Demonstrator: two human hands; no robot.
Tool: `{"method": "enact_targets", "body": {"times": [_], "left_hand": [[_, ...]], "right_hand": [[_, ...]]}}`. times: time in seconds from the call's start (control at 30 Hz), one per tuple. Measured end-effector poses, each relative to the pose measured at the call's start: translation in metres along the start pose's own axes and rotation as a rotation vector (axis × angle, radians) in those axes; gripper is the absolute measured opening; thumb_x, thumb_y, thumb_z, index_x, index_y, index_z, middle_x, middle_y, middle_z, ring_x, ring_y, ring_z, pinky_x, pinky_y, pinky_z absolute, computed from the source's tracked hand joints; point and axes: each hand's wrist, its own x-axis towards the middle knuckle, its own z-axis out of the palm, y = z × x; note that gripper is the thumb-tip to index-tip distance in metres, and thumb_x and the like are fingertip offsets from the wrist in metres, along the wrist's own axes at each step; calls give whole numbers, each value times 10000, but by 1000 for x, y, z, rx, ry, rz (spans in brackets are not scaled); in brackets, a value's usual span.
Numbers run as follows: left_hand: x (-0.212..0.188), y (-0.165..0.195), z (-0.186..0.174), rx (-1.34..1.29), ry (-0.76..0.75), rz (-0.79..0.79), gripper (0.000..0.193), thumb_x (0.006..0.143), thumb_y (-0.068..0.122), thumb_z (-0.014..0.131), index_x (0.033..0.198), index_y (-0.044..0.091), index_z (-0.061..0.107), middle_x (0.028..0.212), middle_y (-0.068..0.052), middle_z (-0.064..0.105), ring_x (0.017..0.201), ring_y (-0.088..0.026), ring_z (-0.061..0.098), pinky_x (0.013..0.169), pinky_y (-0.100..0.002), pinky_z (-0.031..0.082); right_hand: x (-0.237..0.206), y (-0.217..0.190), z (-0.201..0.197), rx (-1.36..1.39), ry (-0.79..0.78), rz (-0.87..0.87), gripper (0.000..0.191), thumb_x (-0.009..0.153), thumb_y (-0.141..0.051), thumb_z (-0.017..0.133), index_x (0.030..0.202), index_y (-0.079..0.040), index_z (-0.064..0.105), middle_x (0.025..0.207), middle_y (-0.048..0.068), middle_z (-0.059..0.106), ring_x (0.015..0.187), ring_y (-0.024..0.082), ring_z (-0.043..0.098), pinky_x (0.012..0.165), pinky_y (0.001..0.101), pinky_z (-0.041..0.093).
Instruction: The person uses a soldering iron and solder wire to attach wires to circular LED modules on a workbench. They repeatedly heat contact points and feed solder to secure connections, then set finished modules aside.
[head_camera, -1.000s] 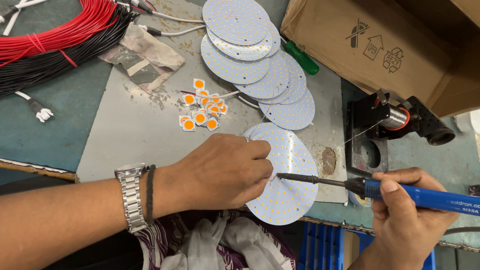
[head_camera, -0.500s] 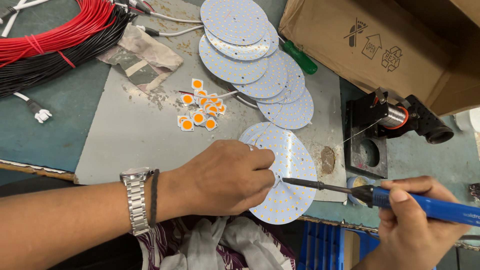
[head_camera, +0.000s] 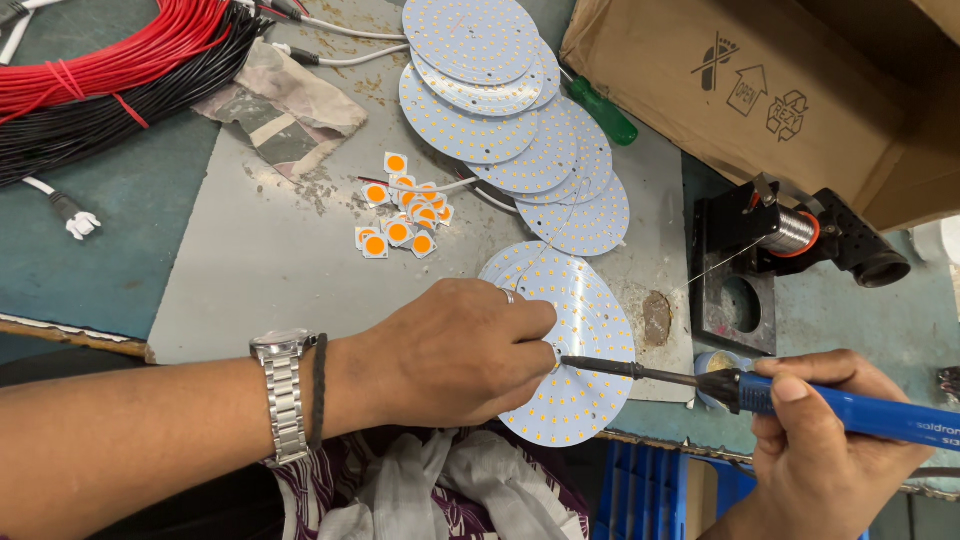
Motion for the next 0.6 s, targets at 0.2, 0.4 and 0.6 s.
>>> {"method": "enact_targets", "body": {"times": [0.2, 0.4, 0.6], "left_hand": [[0, -2, 0, -1, -13, 11, 239, 817, 171, 721, 708, 79, 530, 807, -83, 518, 675, -291, 579, 605, -454, 456], [1, -1, 4, -7, 3, 16, 231, 825, 165, 717, 711, 82, 534, 809, -74, 519, 669, -287, 572, 614, -448, 458], [-1, -4, 8, 19, -7, 21, 227, 797, 177, 725, 714, 83, 535, 814, -77, 523, 661, -288, 568, 602, -449, 454]], "right_hand": [[0, -1, 0, -30, 11, 19, 117, 890, -28, 675, 914, 86, 662, 548, 90, 547, 429, 74, 454, 375, 191, 304], [0, -2, 0, -27, 6, 21, 117, 894, -31, 678, 909, 83, 658, 586, 90, 552, 427, 73, 459, 371, 190, 306], [-2, -1, 1, 20, 10, 0, 113, 902, -24, 672, 917, 86, 658, 572, 94, 562, 394, 57, 466, 385, 182, 312]]}}
